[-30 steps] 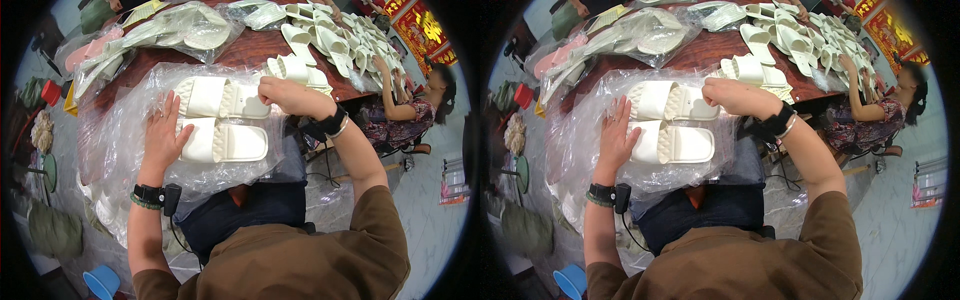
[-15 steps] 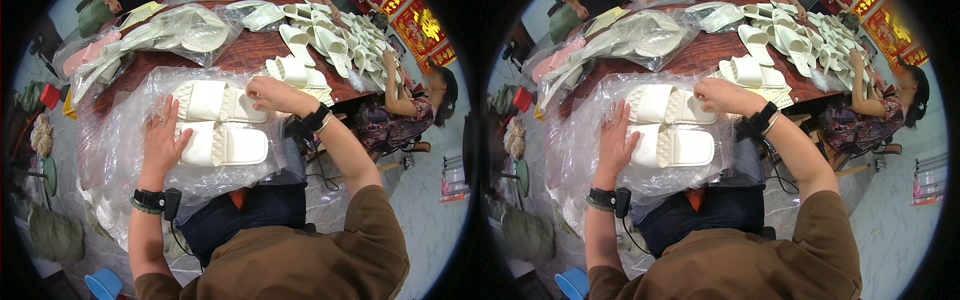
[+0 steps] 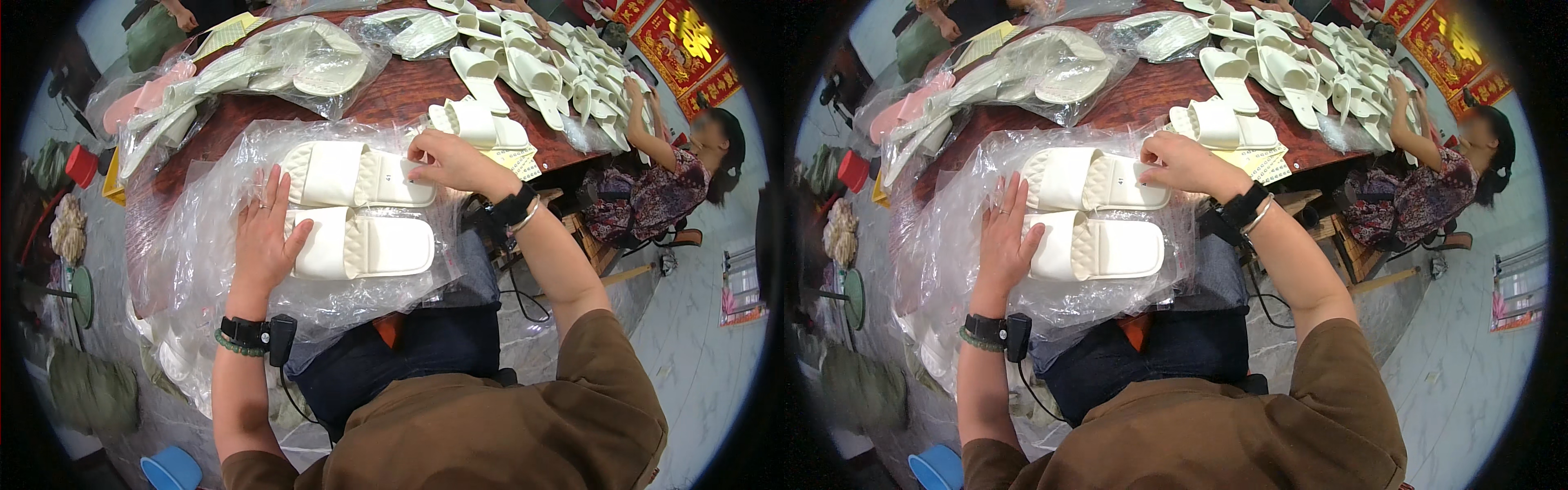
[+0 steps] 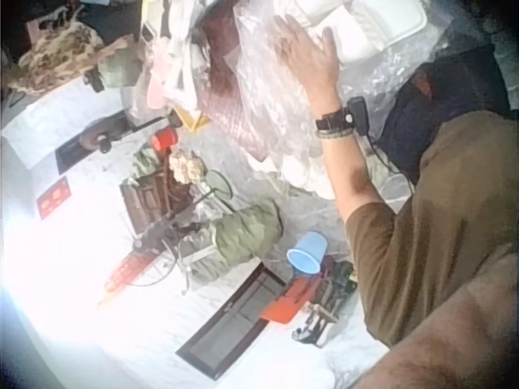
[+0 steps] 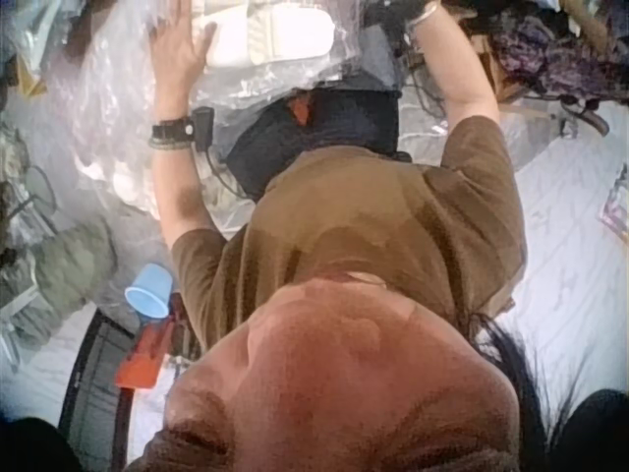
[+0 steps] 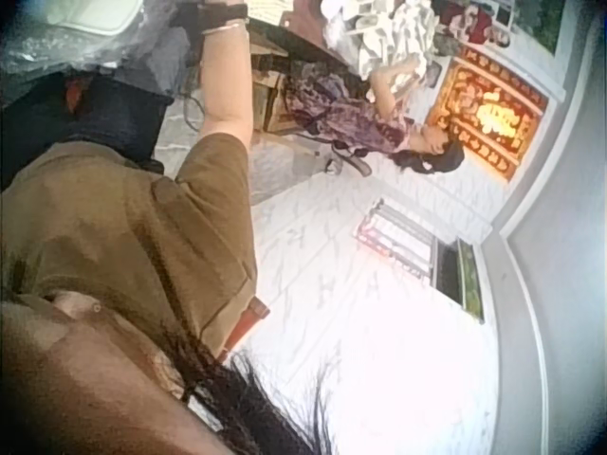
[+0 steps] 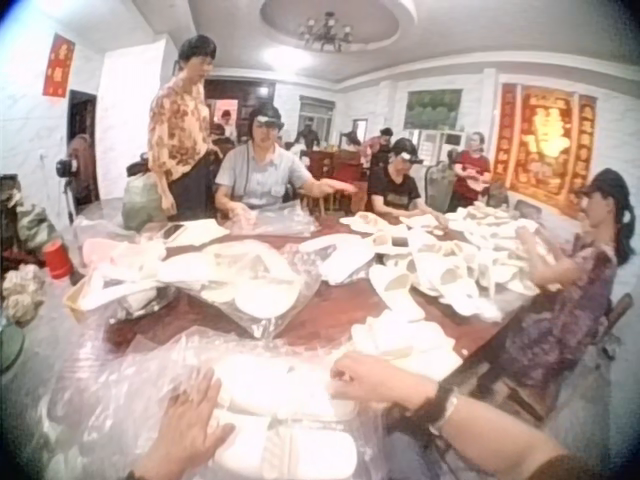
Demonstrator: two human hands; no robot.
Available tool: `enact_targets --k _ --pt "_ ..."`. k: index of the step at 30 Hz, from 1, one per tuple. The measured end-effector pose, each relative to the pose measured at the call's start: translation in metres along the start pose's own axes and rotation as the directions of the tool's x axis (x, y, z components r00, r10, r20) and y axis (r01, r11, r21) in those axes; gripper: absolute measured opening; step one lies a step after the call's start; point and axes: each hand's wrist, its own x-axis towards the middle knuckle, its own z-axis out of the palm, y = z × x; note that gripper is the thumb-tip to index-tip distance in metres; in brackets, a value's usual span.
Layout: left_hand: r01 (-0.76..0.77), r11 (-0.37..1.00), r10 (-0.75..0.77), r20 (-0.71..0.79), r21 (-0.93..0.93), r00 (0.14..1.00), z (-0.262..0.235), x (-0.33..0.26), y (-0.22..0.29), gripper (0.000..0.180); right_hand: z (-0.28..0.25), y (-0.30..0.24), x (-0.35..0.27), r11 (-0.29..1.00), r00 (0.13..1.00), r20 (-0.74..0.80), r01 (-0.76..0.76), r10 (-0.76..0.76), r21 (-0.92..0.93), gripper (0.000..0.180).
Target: Inspecting white slippers and packing them into individual plastic bags.
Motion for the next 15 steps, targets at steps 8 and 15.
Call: enact_targets --k 8,15 --pt "-0.010 1.000 0.010 -0.009 -0.014 1.000 0.002 0.003 0.000 0.071 0.018 0.018 0.009 0.991 0.987 -0.111 -0.111 0.119 0.081 0.020" --pt "-0.026 1.000 0.026 -0.037 0.014 0.999 -0.001 -0.002 -0.004 0.072 0.009 -0.044 0.006 0.979 0.984 -0.005 0.178 -0.179 0.101 0.028"
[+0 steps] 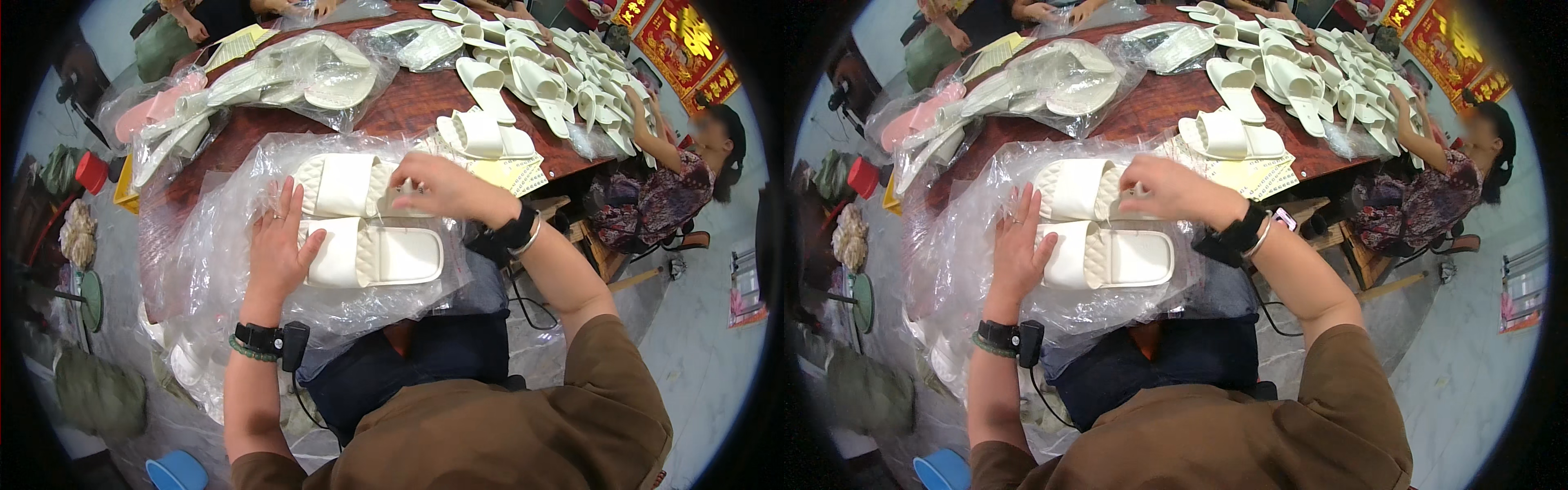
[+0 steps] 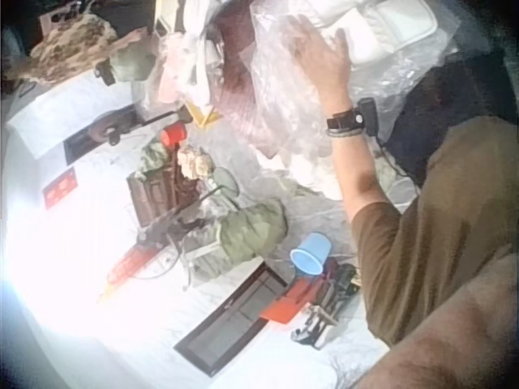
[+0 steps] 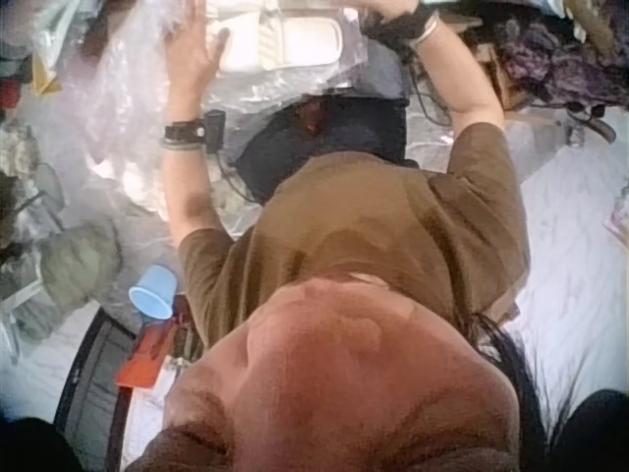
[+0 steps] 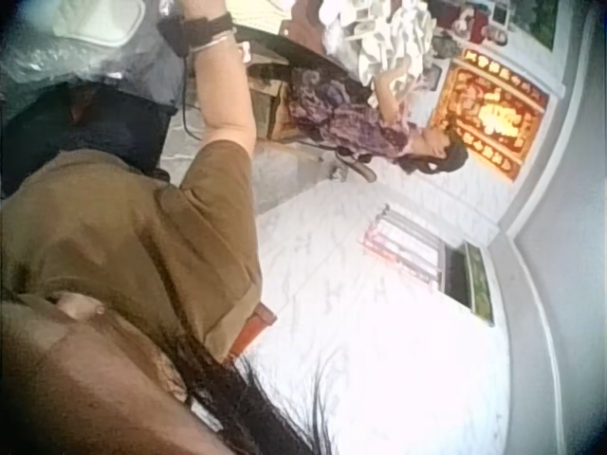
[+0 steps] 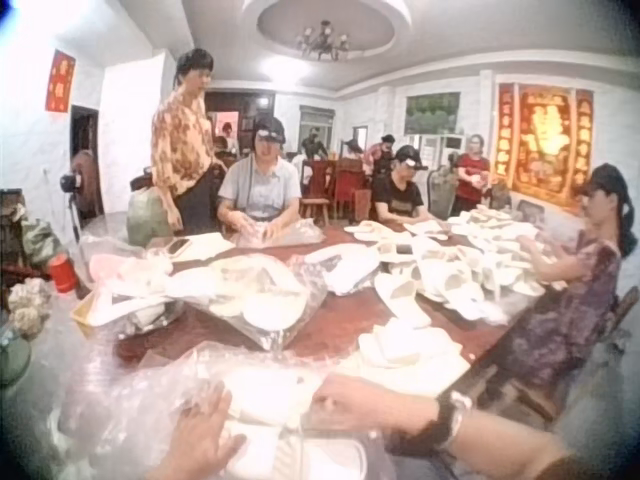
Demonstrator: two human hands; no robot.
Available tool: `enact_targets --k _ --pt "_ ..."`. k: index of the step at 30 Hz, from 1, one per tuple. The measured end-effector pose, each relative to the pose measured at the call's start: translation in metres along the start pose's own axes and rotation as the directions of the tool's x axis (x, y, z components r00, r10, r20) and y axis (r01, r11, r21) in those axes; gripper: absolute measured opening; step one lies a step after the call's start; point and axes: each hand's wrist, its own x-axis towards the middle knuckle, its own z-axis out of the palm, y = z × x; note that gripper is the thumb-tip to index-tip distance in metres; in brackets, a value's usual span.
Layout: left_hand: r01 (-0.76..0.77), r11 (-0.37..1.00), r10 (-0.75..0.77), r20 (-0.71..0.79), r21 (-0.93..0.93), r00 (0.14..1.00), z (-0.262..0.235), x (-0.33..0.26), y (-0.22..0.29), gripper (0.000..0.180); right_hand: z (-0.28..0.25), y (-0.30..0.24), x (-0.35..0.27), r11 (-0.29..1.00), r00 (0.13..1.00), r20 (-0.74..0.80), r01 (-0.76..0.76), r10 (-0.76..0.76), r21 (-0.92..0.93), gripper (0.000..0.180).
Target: Inspecting white slippers and packing them into individual plastic bags.
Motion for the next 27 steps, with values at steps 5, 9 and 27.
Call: enact_targets --k 5,9,27 --pt "0.002 0.998 -0.001 0.018 -0.061 1.000 0.004 0.004 0.003 0.073 0.044 -0.020 0.010 0.986 0.994 -0.069 0.076 -0.087 -0.148 0.043" --pt "0.028 0.987 -0.024 0.026 -0.156 0.999 0.008 0.004 0.000 0.074 0.076 0.001 0.024 0.989 0.954 -0.261 0.147 -0.149 -0.027 0.024" --pt "0.106 0.977 -0.094 0.072 -0.184 0.993 -0.007 0.005 0.004 0.084 -0.226 0.152 -0.084 0.841 0.707 -0.559 -0.540 0.433 -0.032 0.029"
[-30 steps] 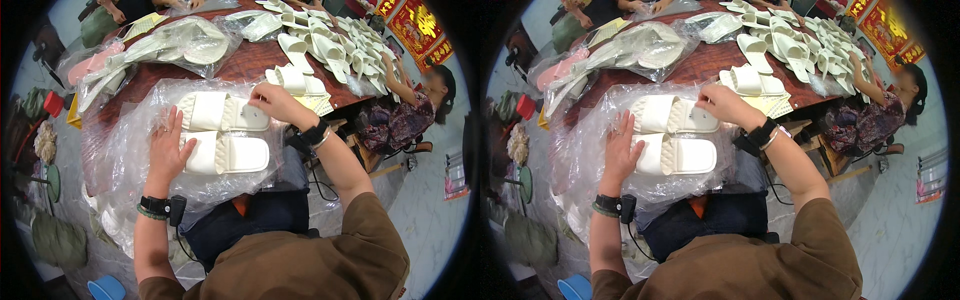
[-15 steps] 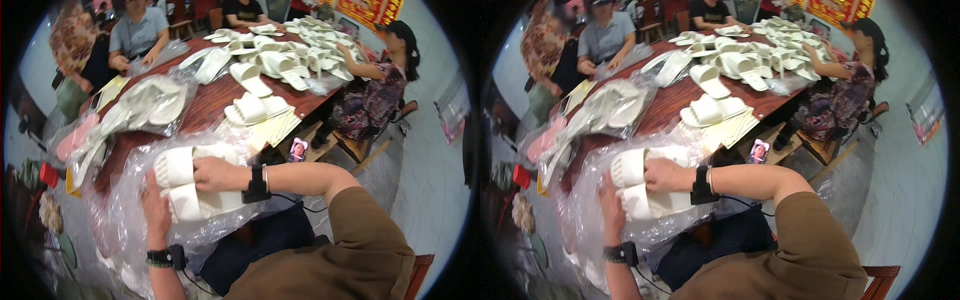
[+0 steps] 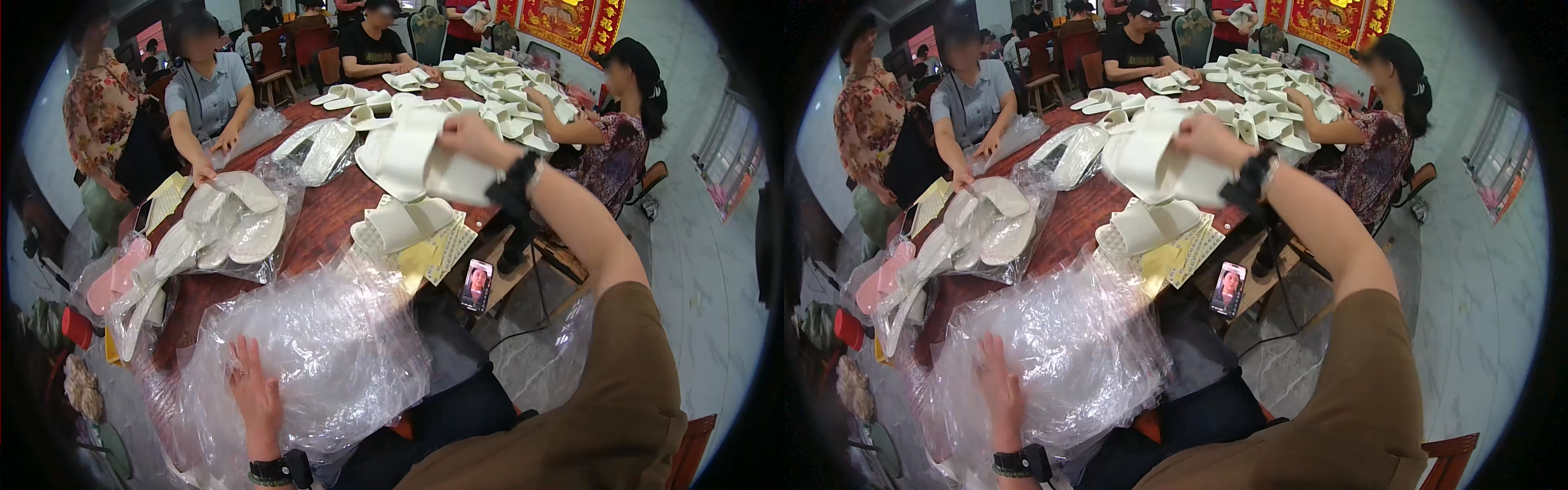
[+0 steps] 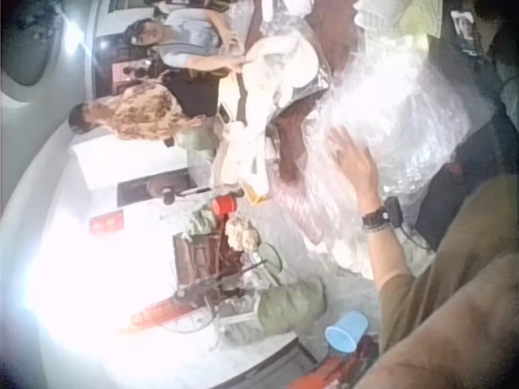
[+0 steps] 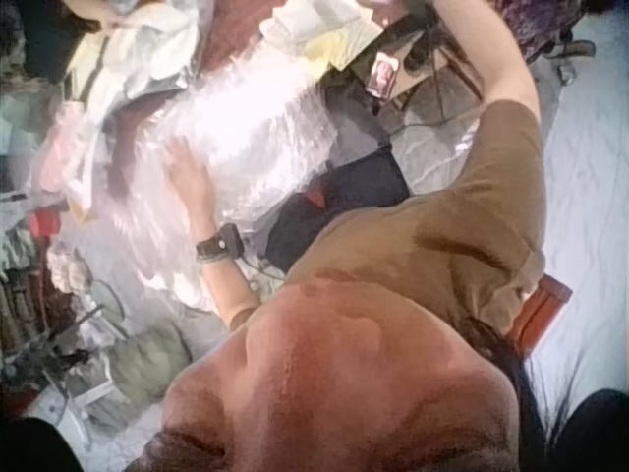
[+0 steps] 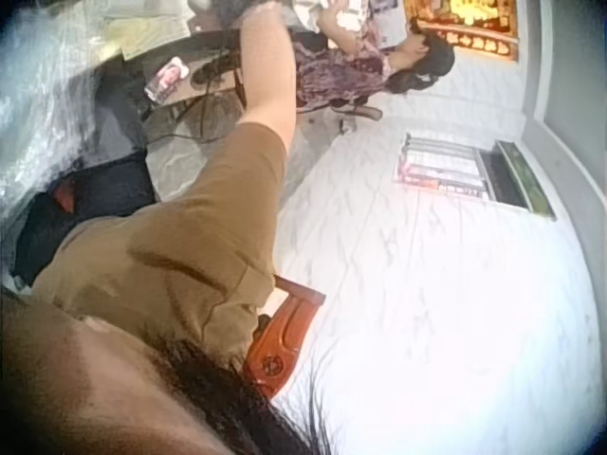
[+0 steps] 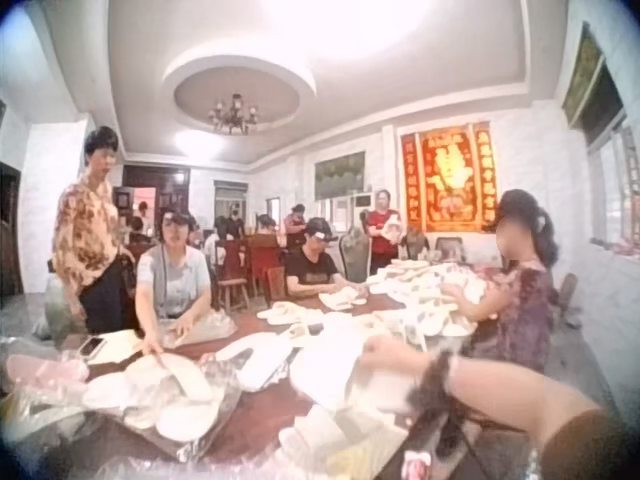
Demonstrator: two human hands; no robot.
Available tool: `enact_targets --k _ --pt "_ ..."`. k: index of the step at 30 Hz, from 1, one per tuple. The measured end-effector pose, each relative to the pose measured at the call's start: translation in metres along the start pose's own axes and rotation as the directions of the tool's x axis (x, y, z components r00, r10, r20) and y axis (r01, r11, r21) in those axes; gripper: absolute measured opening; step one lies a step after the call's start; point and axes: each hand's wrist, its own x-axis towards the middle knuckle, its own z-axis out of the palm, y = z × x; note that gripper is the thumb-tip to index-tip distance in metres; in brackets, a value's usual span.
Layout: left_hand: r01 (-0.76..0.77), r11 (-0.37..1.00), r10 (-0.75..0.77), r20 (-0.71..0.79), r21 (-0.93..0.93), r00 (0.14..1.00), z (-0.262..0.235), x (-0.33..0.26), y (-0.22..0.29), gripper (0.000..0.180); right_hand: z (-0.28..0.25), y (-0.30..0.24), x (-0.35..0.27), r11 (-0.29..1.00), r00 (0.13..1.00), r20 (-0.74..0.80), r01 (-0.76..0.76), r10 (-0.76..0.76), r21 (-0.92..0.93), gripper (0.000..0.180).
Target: Inspecting white slippers and packing them into individual plastic bags.
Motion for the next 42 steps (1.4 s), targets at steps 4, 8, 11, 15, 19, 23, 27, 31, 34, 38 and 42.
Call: enact_targets --k 4,8,11,15,19,23,27,31,34,38,42 --pt "-0.015 0.998 0.014 0.016 0.063 1.000 0.001 0.006 0.005 0.080 -0.069 0.050 0.089 0.958 0.957 -0.244 -0.207 0.156 -0.200 0.039" --pt "-0.028 0.998 0.027 0.018 0.058 0.999 0.004 0.007 0.006 0.077 -0.036 0.059 0.088 0.953 0.947 -0.317 -0.145 0.056 -0.266 0.046" --pt "-0.020 0.998 0.018 0.028 0.065 0.999 -0.002 0.001 0.005 0.073 0.041 0.024 0.045 0.989 0.983 -0.176 0.035 -0.061 -0.145 0.028" --pt "0.003 0.994 -0.007 0.029 0.111 1.000 0.001 -0.004 -0.002 0.069 0.115 -0.046 -0.029 0.917 0.917 0.017 0.400 -0.399 -0.006 0.023" --pt "-0.056 0.992 0.056 0.007 0.110 0.998 0.007 0.009 0.001 0.063 0.137 -0.128 -0.100 0.787 0.771 0.168 0.583 -0.614 0.201 0.038" --pt "-0.037 0.995 0.038 -0.005 0.089 0.999 0.001 -0.001 -0.006 0.060 0.177 -0.193 -0.144 0.715 0.615 0.411 0.683 -0.673 0.149 0.060" --pt "0.009 0.999 -0.010 -0.010 -0.036 1.000 -0.019 -0.005 0.008 0.052 0.226 -0.187 -0.162 0.744 0.563 0.625 0.666 -0.540 0.043 0.077" --pt "-0.108 0.987 0.101 -0.057 -0.123 0.993 -0.084 -0.027 0.054 0.052 0.218 -0.208 -0.162 0.729 0.552 0.688 0.683 -0.471 -0.049 0.074" --pt "-0.114 0.966 0.081 -0.145 -0.233 0.986 -0.115 -0.062 0.086 0.039 0.232 -0.199 -0.134 0.786 0.573 0.620 0.608 -0.536 0.117 0.063" --pt "0.427 0.650 -0.302 0.301 -0.629 0.904 -0.088 -0.127 0.094 0.012 0.203 -0.217 -0.094 0.778 0.750 0.320 0.626 -0.579 -0.058 0.061" --pt "0.731 0.254 -0.395 0.623 -0.633 0.676 -0.048 -0.187 0.090 0.019 0.231 -0.220 -0.077 0.870 0.789 0.499 0.475 -0.357 -0.129 0.049"
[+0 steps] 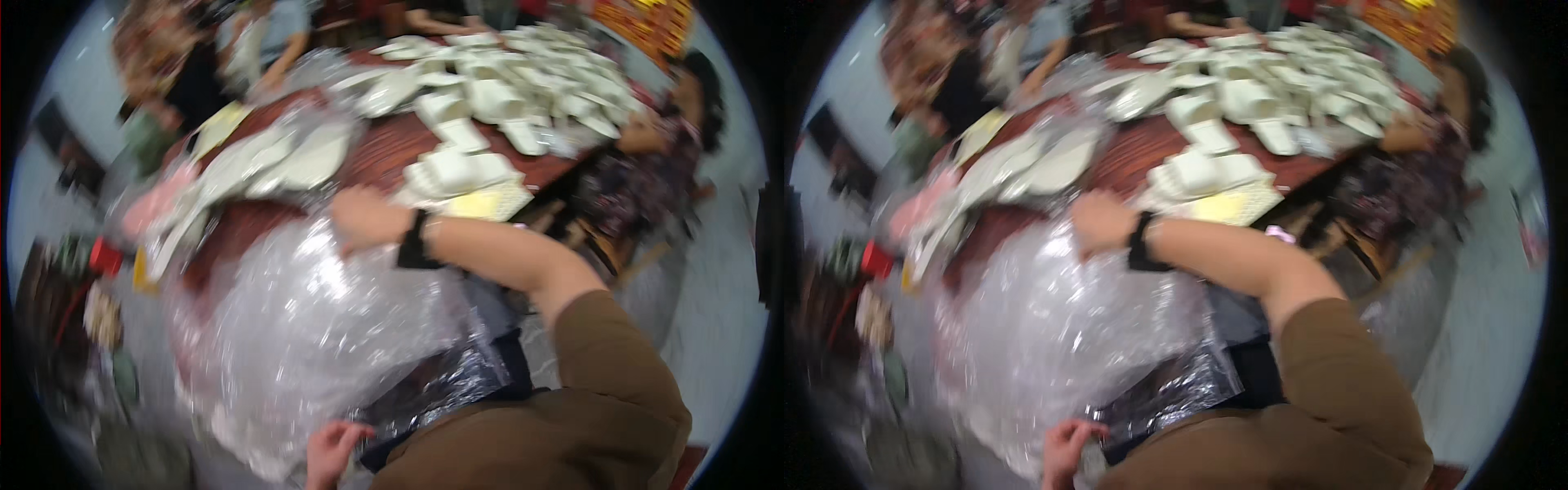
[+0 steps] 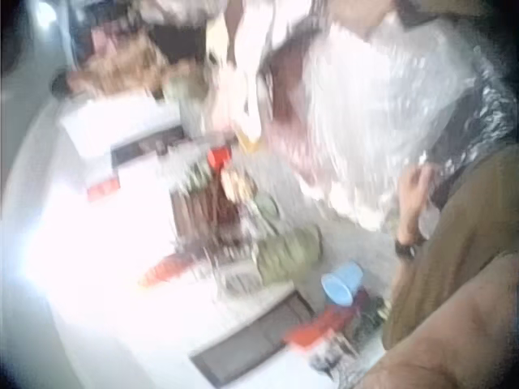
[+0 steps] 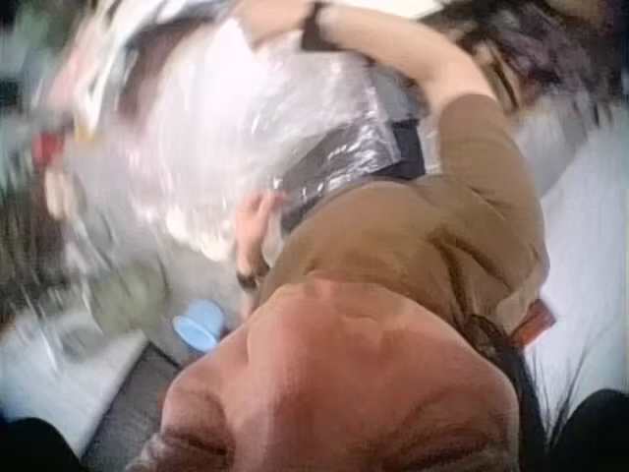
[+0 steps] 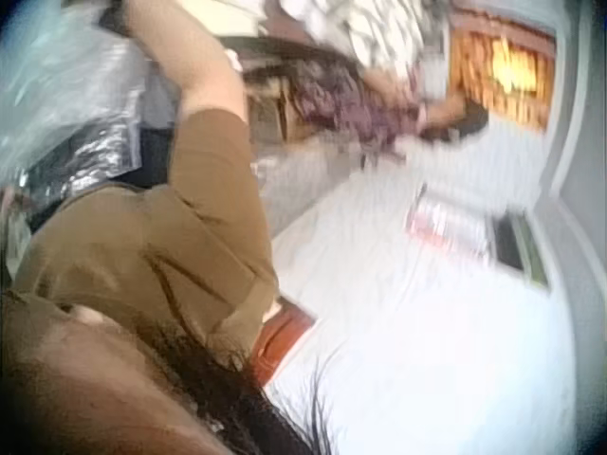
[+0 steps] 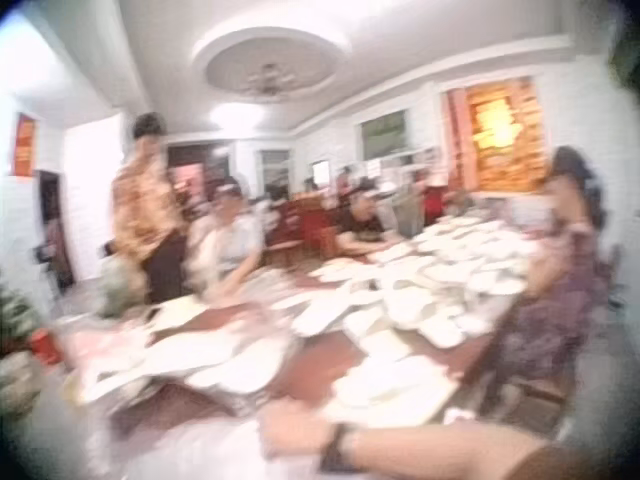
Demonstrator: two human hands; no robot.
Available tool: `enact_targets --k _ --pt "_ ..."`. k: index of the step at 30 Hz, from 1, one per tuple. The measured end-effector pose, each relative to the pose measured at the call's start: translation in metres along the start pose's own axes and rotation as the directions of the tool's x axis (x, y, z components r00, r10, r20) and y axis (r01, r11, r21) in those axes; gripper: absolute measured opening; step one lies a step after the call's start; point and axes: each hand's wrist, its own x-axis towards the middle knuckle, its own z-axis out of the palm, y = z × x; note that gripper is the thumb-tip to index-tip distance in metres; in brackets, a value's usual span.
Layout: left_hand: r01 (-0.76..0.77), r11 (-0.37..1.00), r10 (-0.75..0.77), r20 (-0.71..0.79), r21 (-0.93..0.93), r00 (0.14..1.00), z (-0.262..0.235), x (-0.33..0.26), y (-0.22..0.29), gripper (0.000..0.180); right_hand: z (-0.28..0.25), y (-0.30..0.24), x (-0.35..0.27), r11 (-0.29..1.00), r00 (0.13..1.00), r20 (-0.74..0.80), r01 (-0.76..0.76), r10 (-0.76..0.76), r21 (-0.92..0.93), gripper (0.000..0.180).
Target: Inspecting white slippers and packing them into individual plastic bags.
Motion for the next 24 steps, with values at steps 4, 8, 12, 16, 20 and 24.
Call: enact_targets --k 4,8,12,16,20,24 --pt "0.175 0.985 -0.170 0.163 -0.015 0.972 0.003 -0.005 -0.020 0.061 0.012 -0.012 0.016 0.982 0.985 0.171 -0.059 0.028 0.181 0.064" --pt "-0.152 0.734 0.234 -0.037 0.662 0.972 0.030 0.004 0.003 0.080 0.011 -0.017 0.013 0.947 0.977 0.212 -0.084 0.017 0.309 0.065" --pt "-0.214 0.412 0.609 -0.092 0.886 0.788 0.036 0.017 0.009 0.078 0.035 0.015 0.043 0.927 0.972 0.193 0.052 -0.132 0.372 0.061" --pt "0.018 0.079 0.754 -0.072 0.997 0.653 0.023 0.040 0.006 0.072 0.038 0.018 0.045 0.853 0.952 0.135 0.176 -0.274 0.491 0.053" --pt "0.177 0.141 0.533 -0.226 0.974 0.815 0.040 0.055 0.055 0.084 0.012 0.020 0.035 0.887 0.901 0.416 -0.089 -0.121 0.452 0.083" --pt "0.136 0.190 0.569 -0.222 0.972 0.792 0.022 0.076 0.035 0.089 0.004 0.019 0.028 0.788 0.846 0.485 -0.136 -0.223 0.600 0.089"
